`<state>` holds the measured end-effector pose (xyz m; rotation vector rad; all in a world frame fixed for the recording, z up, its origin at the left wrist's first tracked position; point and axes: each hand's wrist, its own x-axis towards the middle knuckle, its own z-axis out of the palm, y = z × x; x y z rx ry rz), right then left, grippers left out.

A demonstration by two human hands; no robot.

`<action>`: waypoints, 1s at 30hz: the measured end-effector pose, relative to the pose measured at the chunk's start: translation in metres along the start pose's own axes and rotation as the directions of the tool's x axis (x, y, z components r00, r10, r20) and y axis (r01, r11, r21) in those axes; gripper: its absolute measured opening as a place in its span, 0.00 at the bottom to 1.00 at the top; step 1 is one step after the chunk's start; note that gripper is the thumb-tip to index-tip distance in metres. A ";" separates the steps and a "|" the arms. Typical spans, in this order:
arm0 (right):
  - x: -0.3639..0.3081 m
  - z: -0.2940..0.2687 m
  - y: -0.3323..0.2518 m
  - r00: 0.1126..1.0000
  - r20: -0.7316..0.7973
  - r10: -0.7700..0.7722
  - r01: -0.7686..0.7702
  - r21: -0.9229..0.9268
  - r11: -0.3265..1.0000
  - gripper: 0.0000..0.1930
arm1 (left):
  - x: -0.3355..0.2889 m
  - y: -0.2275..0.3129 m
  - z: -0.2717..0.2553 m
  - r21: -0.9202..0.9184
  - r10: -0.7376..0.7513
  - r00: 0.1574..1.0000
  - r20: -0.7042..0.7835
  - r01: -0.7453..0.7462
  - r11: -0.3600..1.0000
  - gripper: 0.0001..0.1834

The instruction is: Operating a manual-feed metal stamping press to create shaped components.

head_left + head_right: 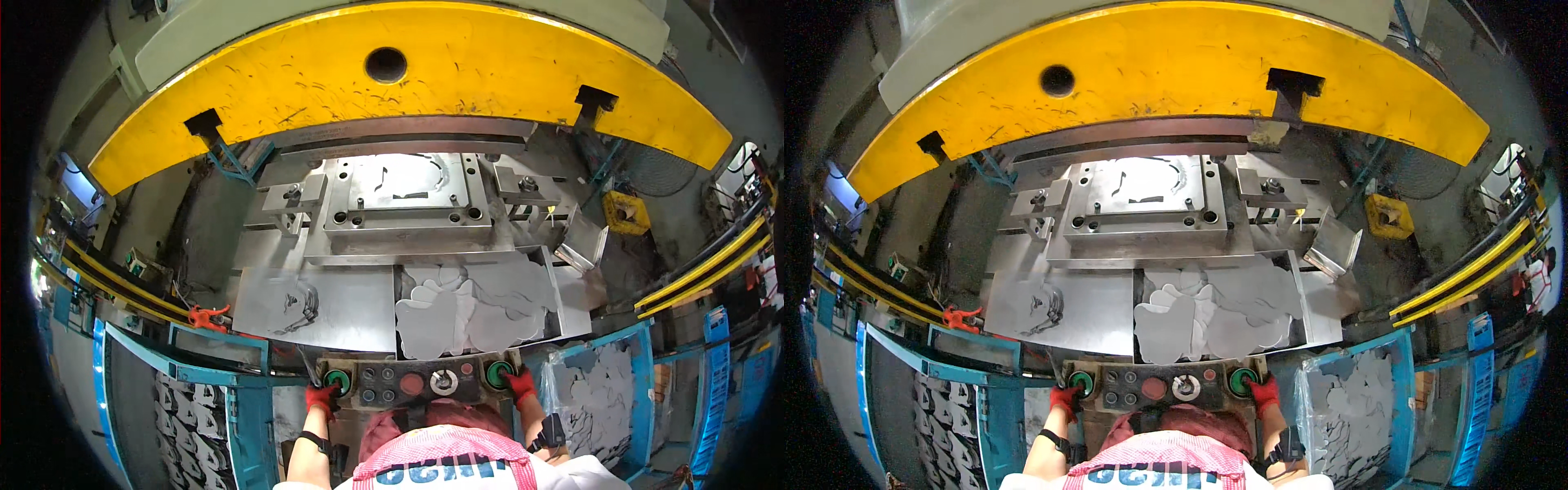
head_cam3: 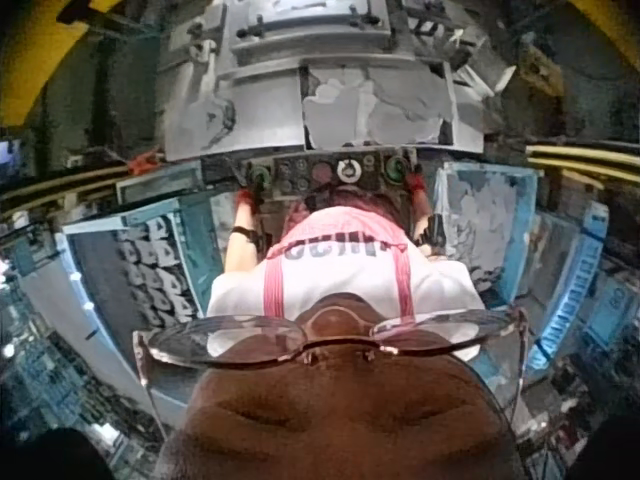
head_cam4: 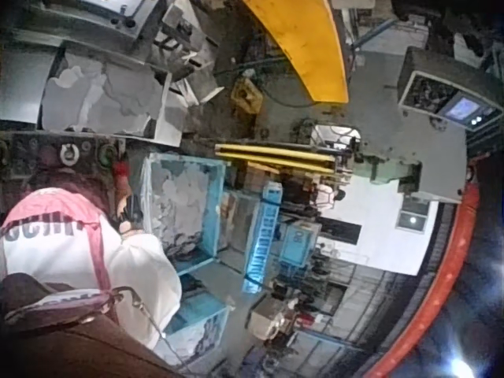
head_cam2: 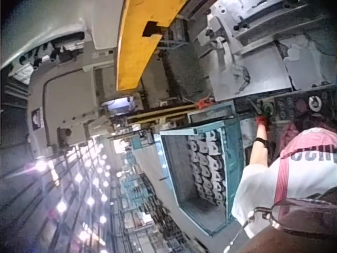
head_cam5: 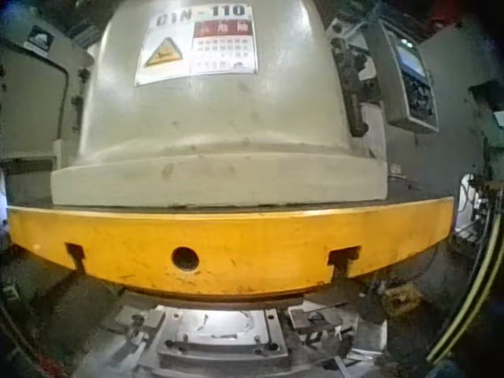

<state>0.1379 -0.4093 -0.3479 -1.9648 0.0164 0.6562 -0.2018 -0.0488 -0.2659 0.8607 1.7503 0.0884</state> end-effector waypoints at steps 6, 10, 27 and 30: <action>0.013 0.012 0.020 0.986 -0.161 -0.047 0.022 -0.157 0.987 0.29 | 0.051 -0.030 -0.010 0.079 0.156 0.988 -0.017 -0.155 0.985 0.41; 0.010 0.011 0.019 0.991 -0.125 -0.049 0.041 -0.071 0.997 0.29 | 0.032 -0.019 -0.003 -0.007 0.037 0.999 -0.031 -0.037 0.999 0.38; 0.004 0.005 0.003 0.999 0.002 -0.041 0.041 0.091 0.995 0.30 | -0.013 -0.007 0.003 -0.066 0.025 0.987 -0.158 -0.036 0.997 0.29; 0.023 -0.014 0.035 0.996 0.032 -0.082 0.077 0.130 0.989 0.27 | 0.015 -0.017 -0.001 -0.096 0.035 0.997 -0.069 -0.041 0.995 0.27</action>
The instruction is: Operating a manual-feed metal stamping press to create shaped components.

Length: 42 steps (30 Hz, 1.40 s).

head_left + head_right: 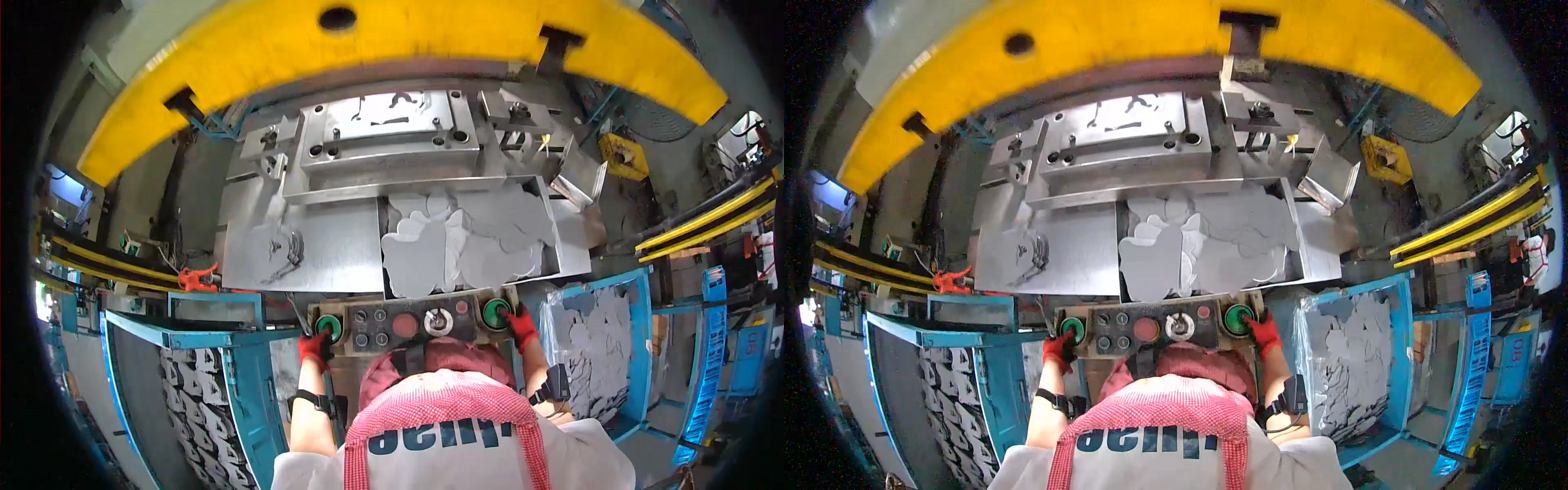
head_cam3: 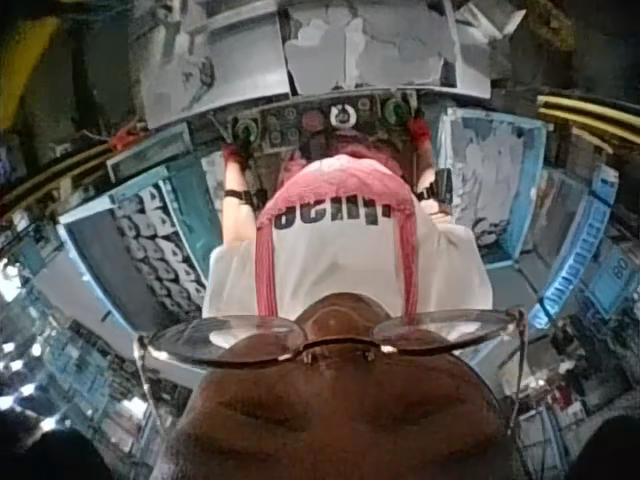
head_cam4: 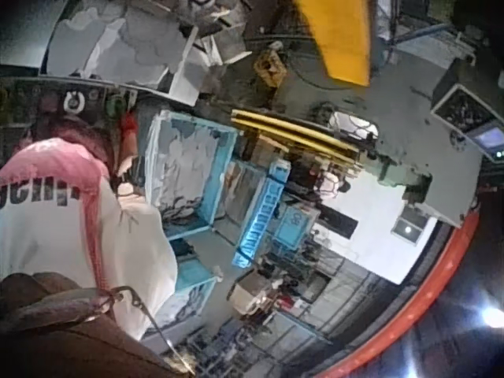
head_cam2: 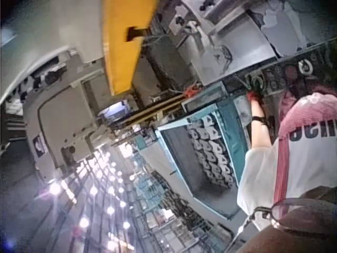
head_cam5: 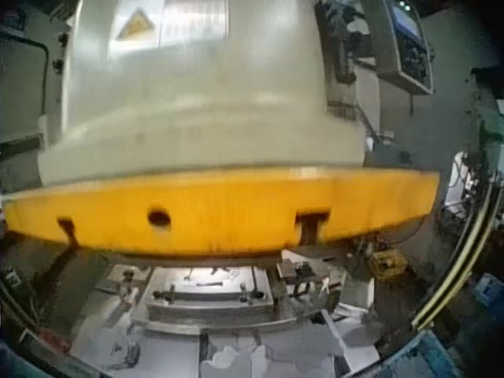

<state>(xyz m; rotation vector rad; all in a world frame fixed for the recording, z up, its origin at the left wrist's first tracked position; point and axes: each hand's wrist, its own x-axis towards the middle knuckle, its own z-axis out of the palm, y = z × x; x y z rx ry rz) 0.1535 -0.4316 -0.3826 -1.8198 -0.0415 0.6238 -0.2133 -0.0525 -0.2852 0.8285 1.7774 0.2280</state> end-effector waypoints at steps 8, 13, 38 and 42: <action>-0.076 0.000 -0.236 0.773 -0.382 -0.506 0.358 -0.394 0.846 0.19 | -0.045 -0.009 -0.016 -0.340 0.129 0.990 -0.063 -0.143 0.930 0.22; -0.089 0.087 -0.284 0.942 0.336 0.009 0.216 -0.628 0.747 0.23 | -0.079 0.004 -0.008 -0.334 0.211 0.971 -0.112 -0.237 0.912 0.18; -0.076 0.119 -0.286 0.947 0.095 -0.307 0.317 -0.425 0.848 0.19 | -0.205 0.131 0.139 -0.087 0.487 0.594 0.640 -0.573 0.815 0.12; -0.056 0.128 -0.254 0.948 -0.106 -0.301 0.266 -0.260 0.928 0.17 | -0.208 0.127 0.139 -0.096 0.501 0.564 0.656 -0.597 0.796 0.12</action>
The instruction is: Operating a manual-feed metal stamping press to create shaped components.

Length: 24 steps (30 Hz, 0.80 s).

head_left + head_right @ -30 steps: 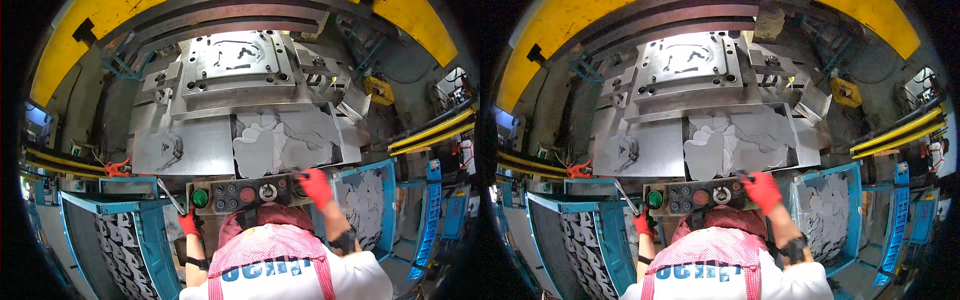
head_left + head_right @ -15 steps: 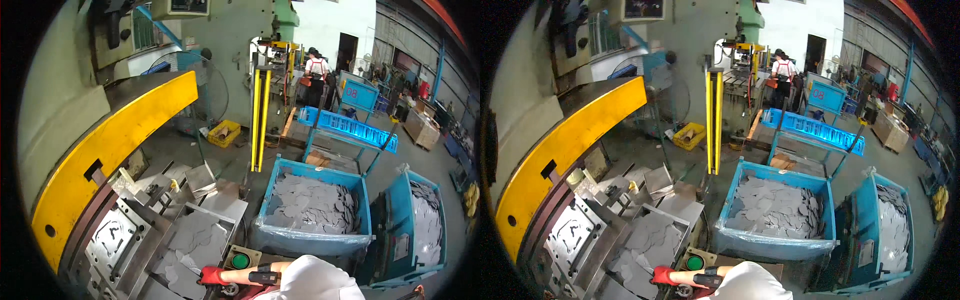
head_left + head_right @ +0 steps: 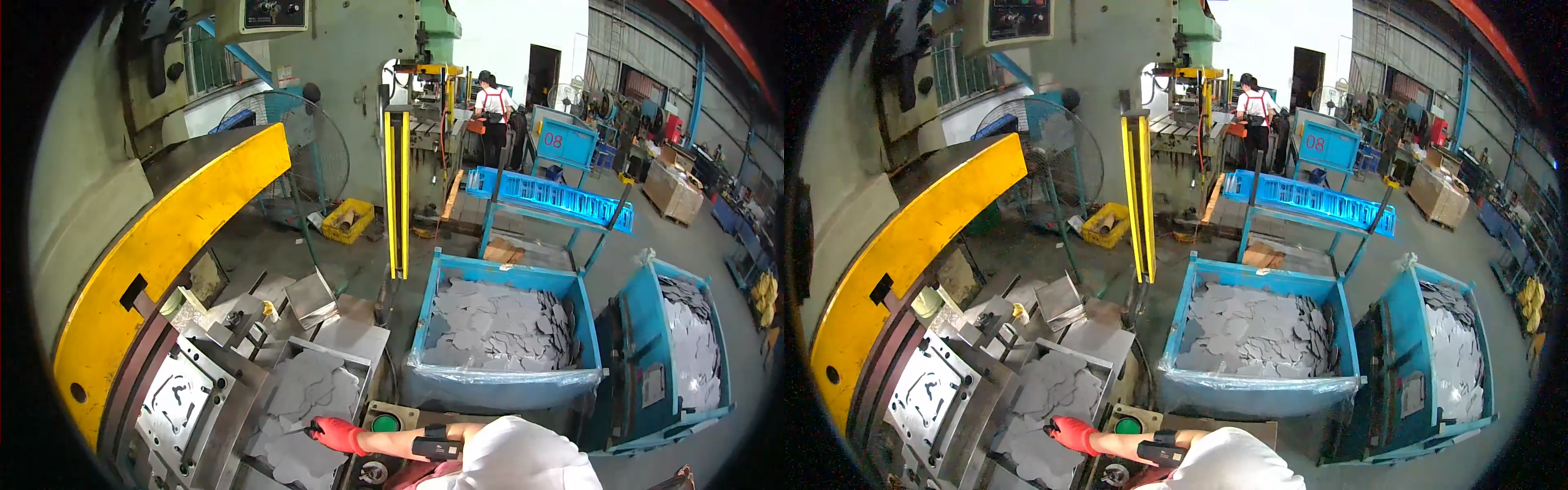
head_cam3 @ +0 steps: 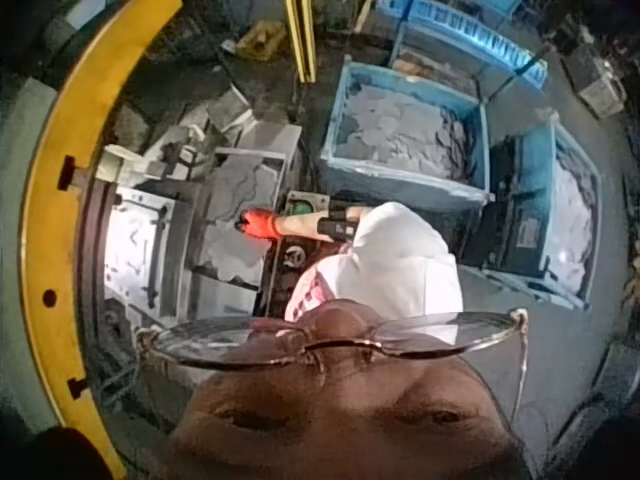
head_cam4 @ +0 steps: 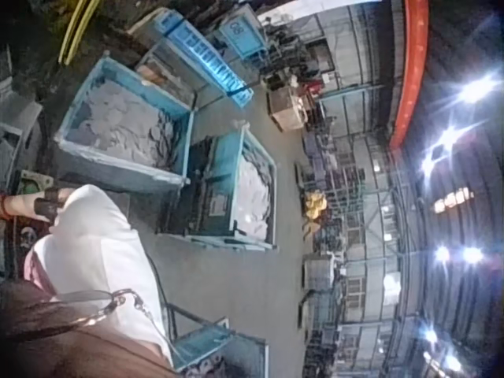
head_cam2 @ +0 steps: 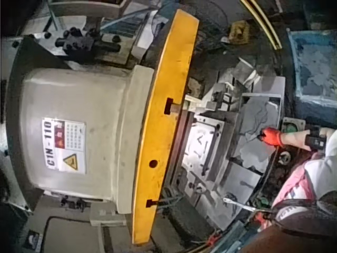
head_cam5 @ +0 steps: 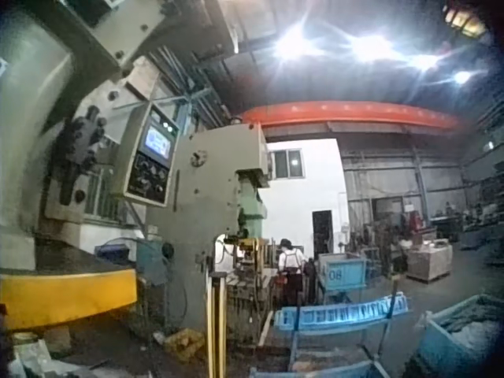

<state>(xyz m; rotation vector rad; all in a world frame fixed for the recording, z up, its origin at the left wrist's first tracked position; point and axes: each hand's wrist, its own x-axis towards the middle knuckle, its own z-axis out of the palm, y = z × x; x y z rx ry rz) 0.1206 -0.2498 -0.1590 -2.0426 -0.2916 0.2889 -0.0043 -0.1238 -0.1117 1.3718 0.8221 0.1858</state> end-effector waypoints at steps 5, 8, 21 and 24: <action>-0.013 0.031 0.026 0.992 -0.117 -0.037 0.045 0.065 0.997 0.24 | -0.003 -0.004 -0.006 -0.001 0.024 1.000 -0.004 -0.024 1.000 0.11; -0.016 0.030 0.012 0.998 0.069 -0.001 -0.006 0.113 0.994 0.27 | -0.007 -0.014 -0.027 -0.031 0.030 0.998 -0.060 -0.032 0.999 0.11; -0.017 -0.010 -0.047 0.766 0.616 -0.185 -0.302 0.599 0.742 0.24 | -0.037 -0.007 -0.057 0.171 0.270 0.960 0.073 -0.279 0.945 0.09; -0.019 0.004 -0.043 0.833 0.521 -0.186 -0.313 0.722 0.617 0.24 | -0.030 -0.013 -0.055 0.402 0.641 0.753 0.151 -0.639 0.656 0.16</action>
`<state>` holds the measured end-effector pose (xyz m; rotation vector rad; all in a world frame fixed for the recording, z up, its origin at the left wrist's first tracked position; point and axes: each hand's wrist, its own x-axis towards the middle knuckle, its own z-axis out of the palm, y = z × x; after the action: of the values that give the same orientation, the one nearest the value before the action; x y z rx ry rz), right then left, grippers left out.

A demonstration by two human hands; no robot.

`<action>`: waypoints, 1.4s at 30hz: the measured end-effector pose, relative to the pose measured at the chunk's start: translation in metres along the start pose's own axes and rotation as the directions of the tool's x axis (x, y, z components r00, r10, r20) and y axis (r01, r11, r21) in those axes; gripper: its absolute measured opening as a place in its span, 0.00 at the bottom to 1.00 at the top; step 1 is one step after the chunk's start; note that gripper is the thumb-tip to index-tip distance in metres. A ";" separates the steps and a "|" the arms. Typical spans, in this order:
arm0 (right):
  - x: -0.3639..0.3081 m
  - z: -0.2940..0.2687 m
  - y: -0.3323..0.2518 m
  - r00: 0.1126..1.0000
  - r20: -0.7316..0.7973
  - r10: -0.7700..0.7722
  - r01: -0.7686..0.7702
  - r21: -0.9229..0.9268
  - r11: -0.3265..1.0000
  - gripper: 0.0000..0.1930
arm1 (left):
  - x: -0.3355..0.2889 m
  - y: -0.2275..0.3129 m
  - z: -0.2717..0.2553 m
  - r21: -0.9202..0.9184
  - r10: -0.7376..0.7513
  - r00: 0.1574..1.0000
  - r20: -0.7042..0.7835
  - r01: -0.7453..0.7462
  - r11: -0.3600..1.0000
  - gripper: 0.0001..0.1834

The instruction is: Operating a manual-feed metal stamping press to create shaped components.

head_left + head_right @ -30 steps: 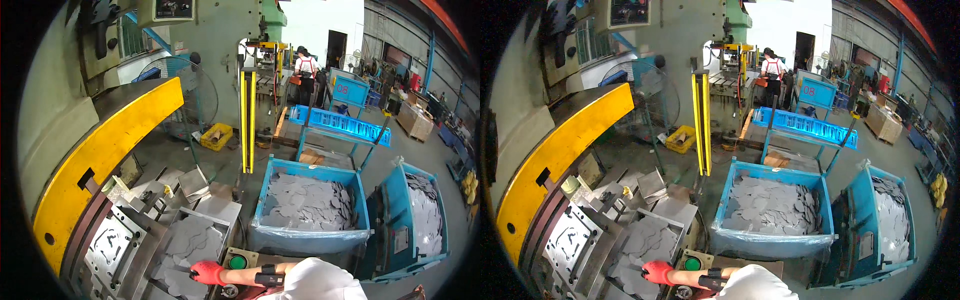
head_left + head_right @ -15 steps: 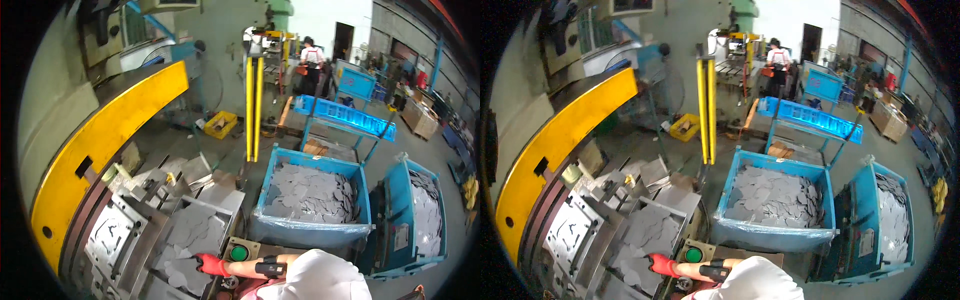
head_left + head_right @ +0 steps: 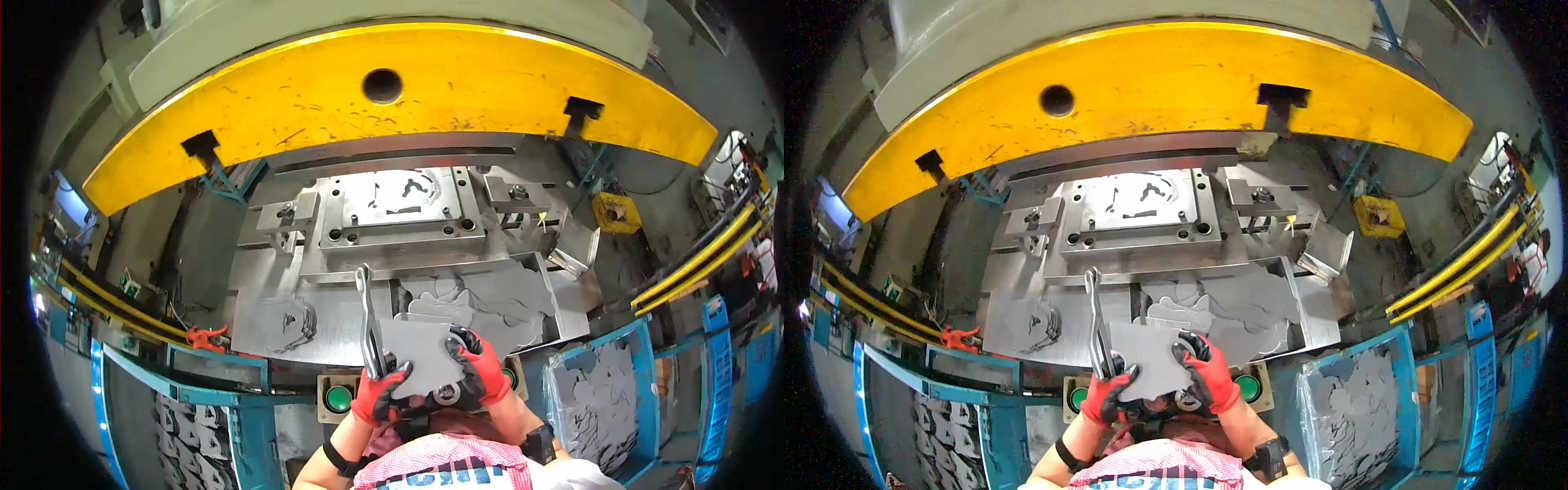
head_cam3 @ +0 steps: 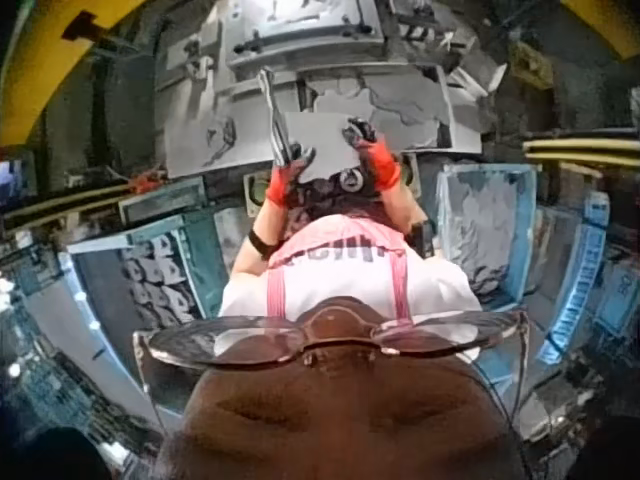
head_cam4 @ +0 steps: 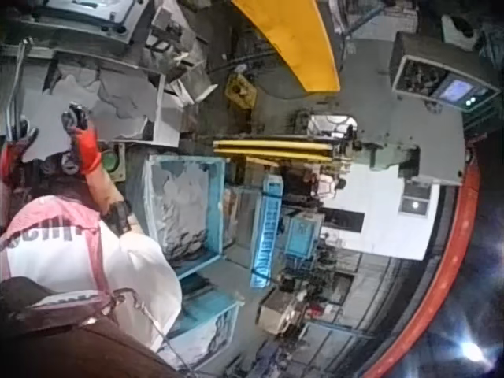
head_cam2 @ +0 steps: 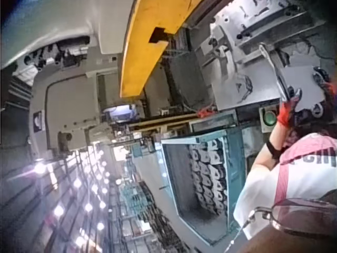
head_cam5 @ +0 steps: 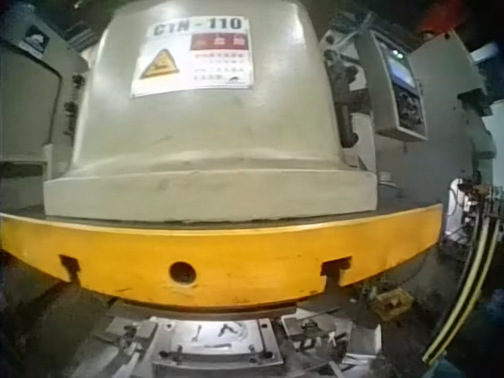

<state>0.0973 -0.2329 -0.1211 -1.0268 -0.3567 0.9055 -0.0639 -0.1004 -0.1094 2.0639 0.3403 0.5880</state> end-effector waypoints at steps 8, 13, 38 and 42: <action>-0.008 -0.045 -0.012 0.928 -0.293 -0.228 0.142 -0.289 0.947 0.22 | 0.085 0.027 -0.008 -0.643 -0.608 0.778 0.158 0.548 0.535 0.16; -0.017 -0.083 -0.017 0.844 -0.348 -0.409 0.238 -0.440 0.866 0.22 | 0.191 0.008 -0.037 -0.470 -0.603 0.785 0.140 0.589 0.658 0.21; -0.015 -0.125 -0.012 0.833 -0.400 -0.382 0.149 -0.503 0.851 0.27 | -0.063 -0.015 -0.113 -0.600 -0.874 0.451 -0.181 0.654 0.462 0.12; -0.002 -0.119 -0.008 0.857 -0.403 -0.323 0.061 -0.541 0.839 0.27 | -0.081 -0.064 -0.134 -0.609 -0.916 0.345 -0.205 0.687 0.395 0.15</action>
<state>0.1764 -0.3051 -0.1739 -1.6359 -0.2780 0.3317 -0.2044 -0.0083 -0.1254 0.9871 1.3905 0.4747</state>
